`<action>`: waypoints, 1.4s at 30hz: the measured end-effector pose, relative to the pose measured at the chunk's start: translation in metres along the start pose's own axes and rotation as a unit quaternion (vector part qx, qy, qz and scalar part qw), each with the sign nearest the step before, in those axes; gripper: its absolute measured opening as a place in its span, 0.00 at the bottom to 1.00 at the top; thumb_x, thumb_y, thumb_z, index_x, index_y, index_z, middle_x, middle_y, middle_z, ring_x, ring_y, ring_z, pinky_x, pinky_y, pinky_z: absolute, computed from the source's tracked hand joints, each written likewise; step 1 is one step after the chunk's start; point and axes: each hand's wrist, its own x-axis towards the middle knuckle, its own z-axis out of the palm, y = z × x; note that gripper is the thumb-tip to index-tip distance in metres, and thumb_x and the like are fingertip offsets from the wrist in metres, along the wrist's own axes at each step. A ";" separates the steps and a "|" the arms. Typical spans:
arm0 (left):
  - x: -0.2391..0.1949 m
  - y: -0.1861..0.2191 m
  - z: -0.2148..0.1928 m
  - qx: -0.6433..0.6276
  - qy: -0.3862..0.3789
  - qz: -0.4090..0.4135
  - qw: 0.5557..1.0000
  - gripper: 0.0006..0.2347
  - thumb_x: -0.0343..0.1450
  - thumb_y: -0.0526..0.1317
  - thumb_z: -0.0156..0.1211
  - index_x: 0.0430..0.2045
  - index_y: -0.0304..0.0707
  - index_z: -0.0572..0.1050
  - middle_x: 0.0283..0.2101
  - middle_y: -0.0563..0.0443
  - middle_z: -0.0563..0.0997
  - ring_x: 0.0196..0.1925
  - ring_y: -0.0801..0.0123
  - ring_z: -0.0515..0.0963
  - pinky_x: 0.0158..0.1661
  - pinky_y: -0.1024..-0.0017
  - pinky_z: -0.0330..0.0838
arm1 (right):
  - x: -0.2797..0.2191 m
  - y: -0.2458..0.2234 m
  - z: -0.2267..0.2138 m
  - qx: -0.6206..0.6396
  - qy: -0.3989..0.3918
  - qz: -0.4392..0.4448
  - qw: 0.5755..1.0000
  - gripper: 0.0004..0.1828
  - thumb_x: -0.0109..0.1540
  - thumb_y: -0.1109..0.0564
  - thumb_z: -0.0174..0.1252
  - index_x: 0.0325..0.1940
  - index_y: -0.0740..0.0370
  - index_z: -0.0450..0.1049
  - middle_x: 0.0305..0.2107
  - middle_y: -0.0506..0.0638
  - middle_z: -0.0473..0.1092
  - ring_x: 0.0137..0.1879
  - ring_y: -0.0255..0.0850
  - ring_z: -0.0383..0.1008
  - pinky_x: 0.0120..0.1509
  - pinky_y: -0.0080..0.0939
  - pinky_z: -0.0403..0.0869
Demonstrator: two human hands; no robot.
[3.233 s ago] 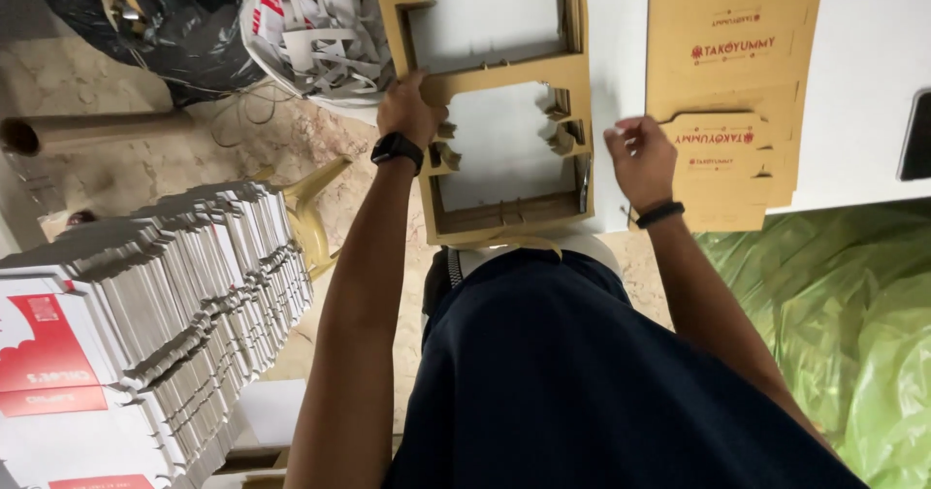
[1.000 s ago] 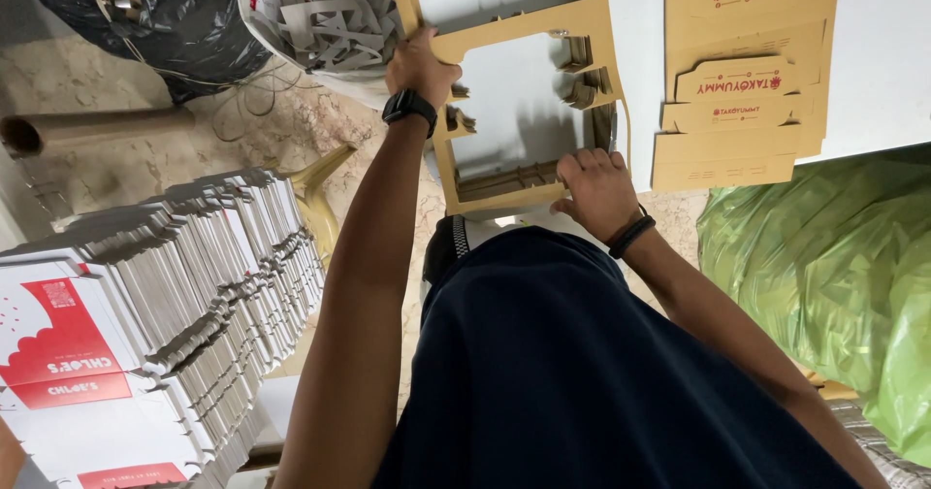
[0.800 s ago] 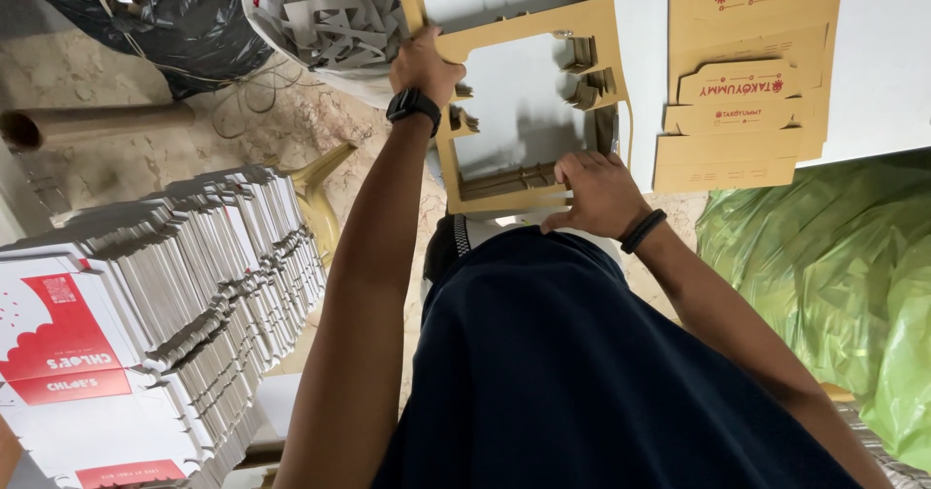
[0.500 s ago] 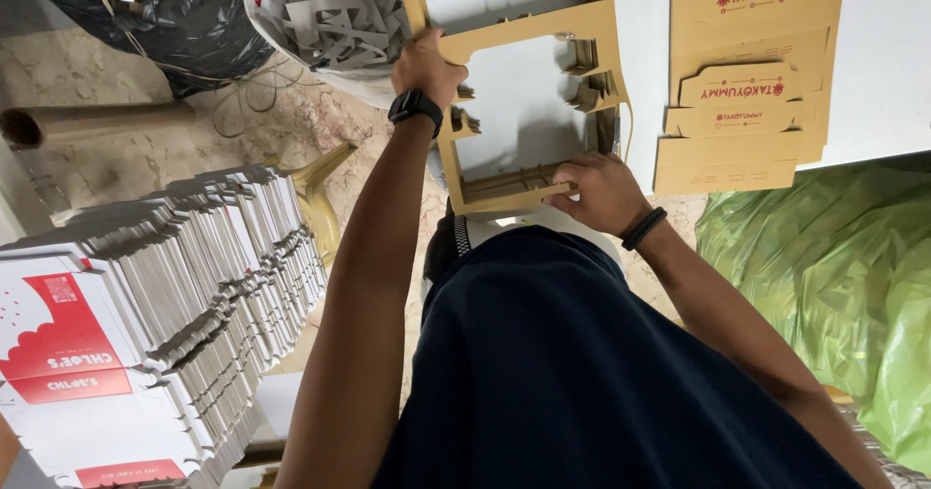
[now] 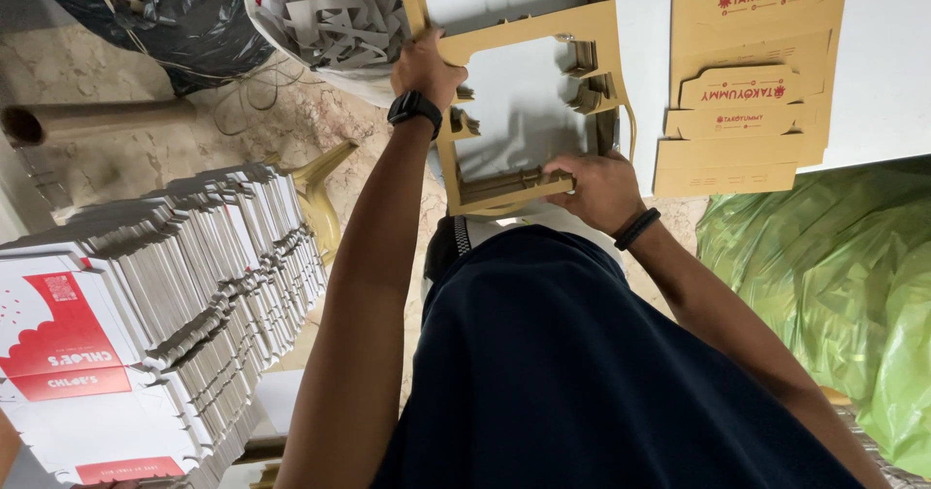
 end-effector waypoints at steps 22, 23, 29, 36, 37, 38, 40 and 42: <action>0.003 -0.004 0.005 0.011 -0.005 0.000 1.000 0.27 0.60 0.43 0.70 0.57 0.58 0.73 0.55 0.50 0.78 0.52 0.55 0.81 0.50 0.57 0.77 | 0.005 0.005 -0.014 0.050 -0.126 -0.032 0.990 0.24 0.63 0.33 0.61 0.28 0.54 0.74 0.22 0.47 0.69 0.27 0.48 0.72 0.34 0.52 0.69; 0.003 -0.003 0.004 0.013 -0.007 -0.003 1.000 0.27 0.61 0.43 0.69 0.57 0.58 0.73 0.54 0.51 0.79 0.52 0.55 0.82 0.49 0.58 0.77 | 0.005 0.005 -0.012 0.040 -0.129 -0.029 0.990 0.23 0.62 0.34 0.63 0.27 0.54 0.74 0.23 0.46 0.71 0.28 0.48 0.73 0.35 0.52 0.69; 0.004 -0.004 0.006 0.015 -0.001 -0.005 1.000 0.27 0.60 0.42 0.71 0.57 0.59 0.74 0.54 0.49 0.79 0.51 0.55 0.82 0.48 0.58 0.78 | 0.005 0.004 -0.011 0.016 -0.125 -0.023 0.992 0.24 0.59 0.35 0.67 0.21 0.53 0.72 0.21 0.45 0.70 0.27 0.45 0.71 0.33 0.50 0.68; 0.001 -0.002 0.003 0.008 0.004 0.003 1.000 0.27 0.60 0.41 0.70 0.56 0.56 0.74 0.57 0.51 0.79 0.53 0.56 0.81 0.49 0.58 0.77 | 0.002 0.000 -0.023 -0.087 -0.073 -0.044 0.993 0.28 0.55 0.37 0.68 0.59 0.40 0.77 0.36 0.46 0.75 0.38 0.44 0.78 0.44 0.47 0.71; 0.002 -0.002 0.003 0.008 0.004 0.003 1.000 0.27 0.60 0.41 0.70 0.56 0.56 0.74 0.57 0.51 0.79 0.53 0.56 0.81 0.49 0.58 0.77 | 0.001 0.000 -0.023 -0.087 -0.073 -0.045 0.993 0.28 0.55 0.37 0.68 0.59 0.40 0.77 0.36 0.46 0.75 0.38 0.44 0.78 0.44 0.47 0.71; 0.002 -0.002 0.002 0.011 -0.002 -0.001 1.000 0.27 0.60 0.41 0.70 0.57 0.58 0.74 0.56 0.51 0.78 0.53 0.56 0.81 0.50 0.58 0.77 | -0.001 -0.001 -0.023 -0.079 -0.060 -0.055 0.994 0.25 0.56 0.39 0.68 0.57 0.41 0.78 0.35 0.45 0.75 0.38 0.44 0.78 0.45 0.47 0.71; 0.002 -0.002 0.002 0.014 -0.009 -0.006 1.000 0.27 0.61 0.42 0.70 0.57 0.59 0.73 0.55 0.50 0.78 0.53 0.55 0.81 0.52 0.58 0.76 | -0.005 -0.002 -0.024 -0.072 -0.047 -0.065 0.994 0.22 0.57 0.40 0.68 0.55 0.42 0.79 0.34 0.45 0.76 0.38 0.44 0.78 0.45 0.47 0.72; 0.002 -0.001 0.002 0.013 -0.008 -0.007 1.000 0.27 0.61 0.42 0.70 0.58 0.58 0.73 0.53 0.52 0.82 0.51 0.57 0.82 0.49 0.58 0.77 | -0.007 -0.004 -0.026 -0.138 -0.055 -0.065 0.987 0.37 0.51 0.43 0.70 0.66 0.41 0.74 0.46 0.46 0.73 0.52 0.49 0.73 0.58 0.51 0.68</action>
